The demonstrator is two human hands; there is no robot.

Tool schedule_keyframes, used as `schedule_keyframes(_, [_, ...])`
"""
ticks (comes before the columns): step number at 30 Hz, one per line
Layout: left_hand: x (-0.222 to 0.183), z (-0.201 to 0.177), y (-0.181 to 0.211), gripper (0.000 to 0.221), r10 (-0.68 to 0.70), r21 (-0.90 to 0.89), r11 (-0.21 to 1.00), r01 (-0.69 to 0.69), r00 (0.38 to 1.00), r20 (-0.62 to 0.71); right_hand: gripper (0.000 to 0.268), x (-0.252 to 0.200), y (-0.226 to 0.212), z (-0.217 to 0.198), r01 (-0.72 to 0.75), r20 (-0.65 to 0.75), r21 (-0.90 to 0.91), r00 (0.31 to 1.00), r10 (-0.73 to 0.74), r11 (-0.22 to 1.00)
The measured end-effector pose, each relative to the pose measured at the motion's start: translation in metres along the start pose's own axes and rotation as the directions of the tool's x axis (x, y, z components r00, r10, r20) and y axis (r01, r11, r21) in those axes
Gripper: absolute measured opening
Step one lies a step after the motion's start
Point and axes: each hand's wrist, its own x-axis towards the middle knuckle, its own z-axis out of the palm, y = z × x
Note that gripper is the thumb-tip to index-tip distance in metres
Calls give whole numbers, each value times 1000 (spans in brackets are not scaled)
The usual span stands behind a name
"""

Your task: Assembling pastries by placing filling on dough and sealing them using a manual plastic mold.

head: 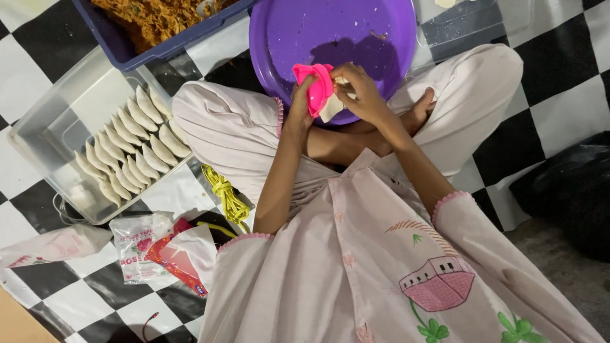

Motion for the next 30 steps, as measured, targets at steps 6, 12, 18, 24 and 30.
schedule_keyframes(6, [14, -22, -23, 64, -47, -152, 988, 25, 989, -144, 38, -4, 11, 18, 128, -100, -82, 986, -136, 988])
schedule_keyframes(12, [30, -43, -36, 53, -89, -331, 944, 12, 972, -218, 41, -10, 2, 38, 171, -157, -78, 971, -181, 982])
schedule_keyframes(18, [12, -19, -4, 57, -103, -283, 959, 26, 960, -259, 42, -17, -18, 51, 82, -193, -128, 976, -106, 988])
schedule_keyframes(24, [16, -30, -15, 51, -24, -321, 946, -38, 982, -186, 33, -18, -29, 45, 127, -175, -102, 974, -144, 987])
schedule_keyframes(30, [13, -28, -14, 39, -11, -315, 948, -41, 987, -161, 45, -27, -13, 58, 36, -212, -109, 976, -59, 993])
